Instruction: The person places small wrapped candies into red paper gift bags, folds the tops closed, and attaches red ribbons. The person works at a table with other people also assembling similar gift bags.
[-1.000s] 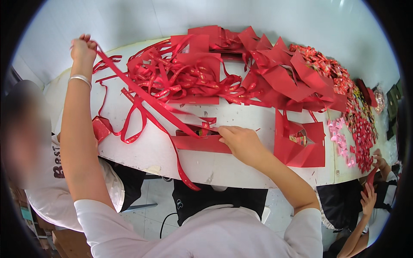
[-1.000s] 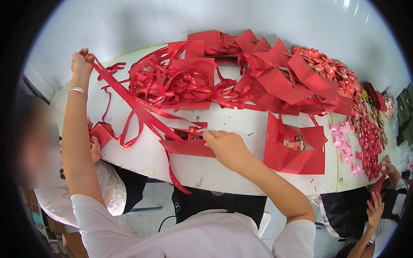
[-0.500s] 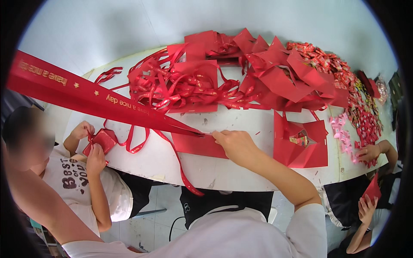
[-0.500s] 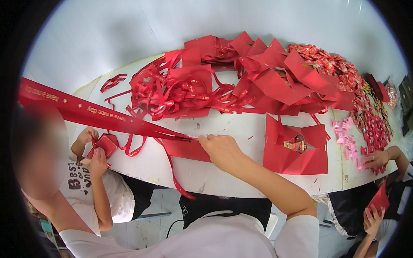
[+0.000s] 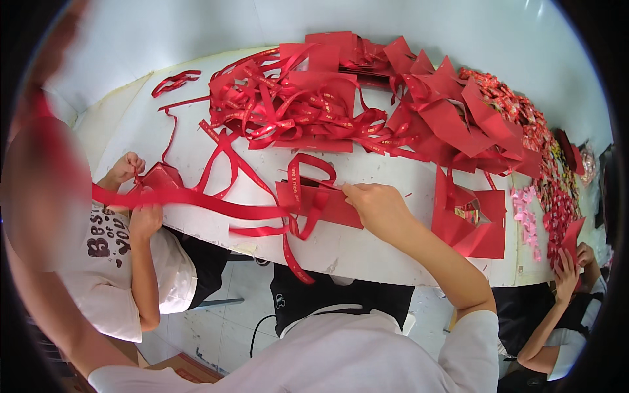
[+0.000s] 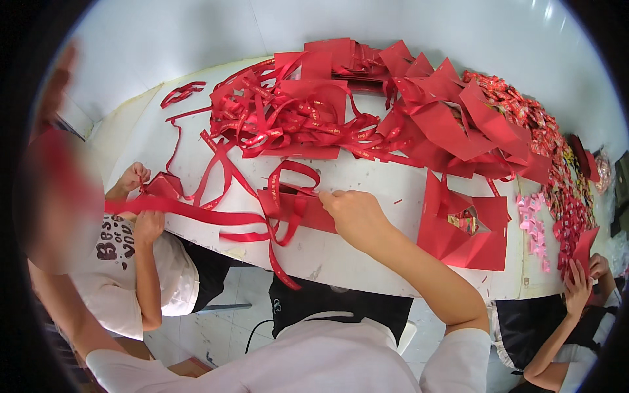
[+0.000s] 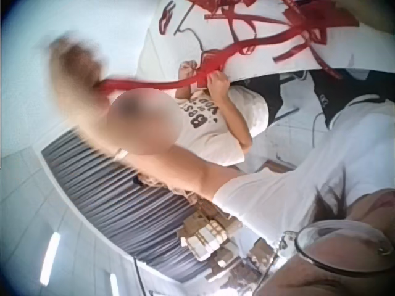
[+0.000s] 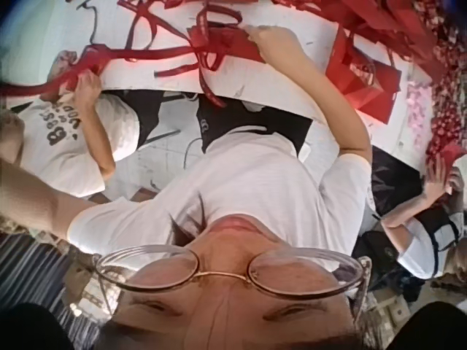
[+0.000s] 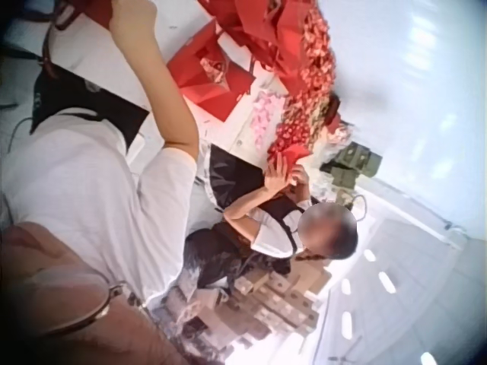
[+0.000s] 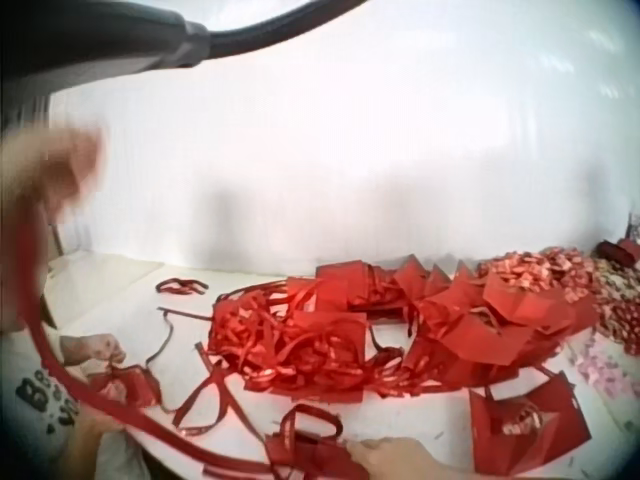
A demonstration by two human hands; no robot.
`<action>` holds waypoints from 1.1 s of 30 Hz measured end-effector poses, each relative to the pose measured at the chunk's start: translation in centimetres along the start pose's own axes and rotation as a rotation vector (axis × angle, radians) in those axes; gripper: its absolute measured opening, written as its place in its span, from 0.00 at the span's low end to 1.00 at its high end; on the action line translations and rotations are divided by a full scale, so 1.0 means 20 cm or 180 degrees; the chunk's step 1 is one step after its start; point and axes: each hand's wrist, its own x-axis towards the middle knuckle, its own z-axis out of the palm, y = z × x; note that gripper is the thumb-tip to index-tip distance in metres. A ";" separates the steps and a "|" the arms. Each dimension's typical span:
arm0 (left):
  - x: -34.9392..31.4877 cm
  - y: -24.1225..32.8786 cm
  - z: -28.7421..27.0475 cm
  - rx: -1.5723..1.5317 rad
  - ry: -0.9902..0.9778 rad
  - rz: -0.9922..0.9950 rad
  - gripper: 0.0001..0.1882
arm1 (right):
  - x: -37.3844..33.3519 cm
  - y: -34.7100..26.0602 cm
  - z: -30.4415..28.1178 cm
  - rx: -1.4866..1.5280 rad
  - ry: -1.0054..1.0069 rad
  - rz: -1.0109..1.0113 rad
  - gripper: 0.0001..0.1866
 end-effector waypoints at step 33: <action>-1.71 -0.16 0.58 -0.2780 -0.1440 -0.4670 0.31 | 0.02 -0.11 0.02 0.0109 0.0629 -0.0243 0.10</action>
